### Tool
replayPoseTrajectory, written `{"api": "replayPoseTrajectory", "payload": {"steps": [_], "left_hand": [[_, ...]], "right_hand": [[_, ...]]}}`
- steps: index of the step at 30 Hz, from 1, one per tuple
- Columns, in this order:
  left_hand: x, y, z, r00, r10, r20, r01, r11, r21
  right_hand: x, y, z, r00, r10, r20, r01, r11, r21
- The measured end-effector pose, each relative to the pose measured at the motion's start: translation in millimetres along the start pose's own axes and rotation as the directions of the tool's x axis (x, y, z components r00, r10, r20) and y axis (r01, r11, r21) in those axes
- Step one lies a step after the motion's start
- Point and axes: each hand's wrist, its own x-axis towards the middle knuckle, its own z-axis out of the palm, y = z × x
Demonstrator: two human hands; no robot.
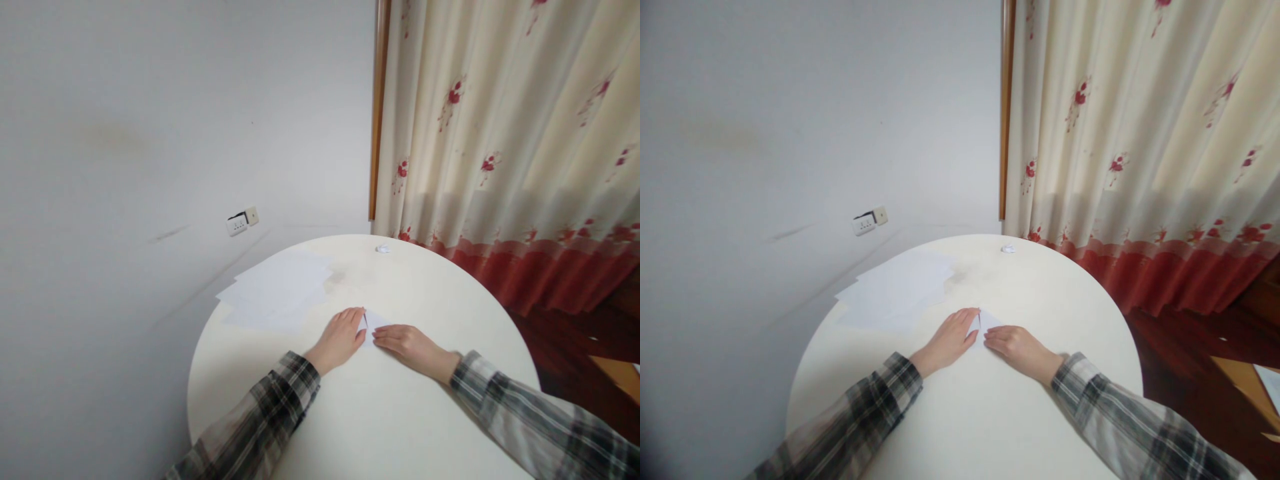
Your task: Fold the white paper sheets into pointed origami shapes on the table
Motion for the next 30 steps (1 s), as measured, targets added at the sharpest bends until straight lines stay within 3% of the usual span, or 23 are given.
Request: {"api": "replayPoseTrajectory", "payload": {"steps": [8, 15, 30], "left_hand": [[0.3, 0.0, 1.4, 0.999, 0.039, 0.001, -0.039, 0.999, 0.010], [0.6, 2.1, 0.5, 0.999, 0.044, 0.011, -0.045, 0.998, 0.043], [0.3, 0.8, 2.9, 0.999, 0.035, 0.009, -0.035, 0.998, 0.060]], "right_hand": [[-1.7, 0.4, -0.1, 1.000, -0.015, -0.002, 0.015, 0.997, 0.073], [-1.6, -0.2, -1.0, 0.998, -0.030, 0.048, 0.028, 0.999, 0.027], [-1.0, -0.8, -1.6, 0.998, -0.040, 0.044, 0.038, 0.998, 0.046]]}}
